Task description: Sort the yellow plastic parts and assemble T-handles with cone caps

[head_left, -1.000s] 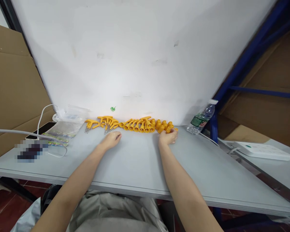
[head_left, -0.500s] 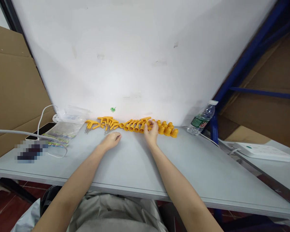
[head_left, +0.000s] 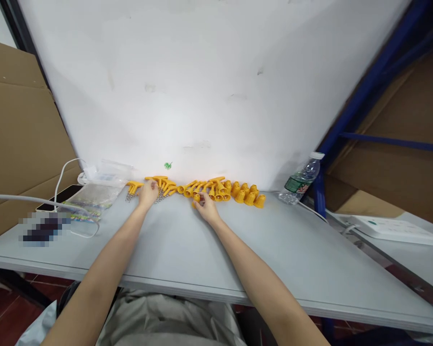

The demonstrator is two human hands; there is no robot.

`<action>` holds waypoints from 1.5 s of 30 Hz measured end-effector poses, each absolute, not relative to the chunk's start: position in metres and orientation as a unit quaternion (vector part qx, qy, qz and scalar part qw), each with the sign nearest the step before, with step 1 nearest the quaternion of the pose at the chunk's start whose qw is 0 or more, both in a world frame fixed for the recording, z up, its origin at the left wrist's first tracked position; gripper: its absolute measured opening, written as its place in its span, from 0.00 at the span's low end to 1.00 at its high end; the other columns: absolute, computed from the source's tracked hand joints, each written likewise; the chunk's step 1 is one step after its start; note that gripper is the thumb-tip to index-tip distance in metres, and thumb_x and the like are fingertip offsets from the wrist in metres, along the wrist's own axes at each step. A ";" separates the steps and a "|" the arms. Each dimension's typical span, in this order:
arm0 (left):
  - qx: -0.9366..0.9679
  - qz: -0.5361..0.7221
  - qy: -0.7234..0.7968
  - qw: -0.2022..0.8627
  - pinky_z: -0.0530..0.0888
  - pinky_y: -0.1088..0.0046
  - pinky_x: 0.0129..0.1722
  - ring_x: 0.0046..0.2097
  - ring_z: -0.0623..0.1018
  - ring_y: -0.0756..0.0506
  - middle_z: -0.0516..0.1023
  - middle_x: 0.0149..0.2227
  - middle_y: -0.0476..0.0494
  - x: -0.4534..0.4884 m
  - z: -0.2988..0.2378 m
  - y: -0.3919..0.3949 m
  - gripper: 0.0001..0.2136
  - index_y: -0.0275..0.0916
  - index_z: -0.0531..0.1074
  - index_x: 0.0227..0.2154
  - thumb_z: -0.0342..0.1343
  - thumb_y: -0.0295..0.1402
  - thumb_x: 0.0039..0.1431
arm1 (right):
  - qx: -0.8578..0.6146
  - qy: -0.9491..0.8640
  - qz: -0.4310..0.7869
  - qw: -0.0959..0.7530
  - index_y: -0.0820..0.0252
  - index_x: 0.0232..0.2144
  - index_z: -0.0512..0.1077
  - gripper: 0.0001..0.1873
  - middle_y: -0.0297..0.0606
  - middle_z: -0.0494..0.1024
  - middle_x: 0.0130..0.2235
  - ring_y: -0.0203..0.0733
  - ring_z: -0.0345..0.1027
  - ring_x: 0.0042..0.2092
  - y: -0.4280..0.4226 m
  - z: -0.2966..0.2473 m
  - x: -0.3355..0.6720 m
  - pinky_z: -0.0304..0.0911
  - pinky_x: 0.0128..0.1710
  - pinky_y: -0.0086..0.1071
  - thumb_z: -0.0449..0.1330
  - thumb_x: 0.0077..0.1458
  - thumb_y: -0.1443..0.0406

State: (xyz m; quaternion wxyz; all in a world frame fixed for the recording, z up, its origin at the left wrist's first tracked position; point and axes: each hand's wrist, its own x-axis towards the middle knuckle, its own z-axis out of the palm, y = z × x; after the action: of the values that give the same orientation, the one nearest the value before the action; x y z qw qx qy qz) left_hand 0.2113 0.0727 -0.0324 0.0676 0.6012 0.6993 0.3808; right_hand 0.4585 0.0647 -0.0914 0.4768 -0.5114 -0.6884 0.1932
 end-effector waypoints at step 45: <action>0.309 0.666 0.531 0.423 0.64 0.78 0.23 0.35 0.78 0.50 0.80 0.41 0.42 0.230 -0.016 0.078 0.23 0.40 0.62 0.53 0.56 0.23 0.53 | -0.523 -0.724 0.162 0.419 0.58 0.50 0.70 0.22 0.45 0.76 0.49 0.48 0.71 0.48 0.066 -0.094 0.458 0.66 0.50 0.43 0.59 0.51 0.65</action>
State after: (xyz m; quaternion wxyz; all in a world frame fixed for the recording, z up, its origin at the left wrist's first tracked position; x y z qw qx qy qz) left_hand 0.2305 0.0780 -0.0157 0.4226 0.3090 0.5314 0.6660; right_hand 0.4583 0.0657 -0.0937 0.4191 -0.5232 -0.7242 0.1619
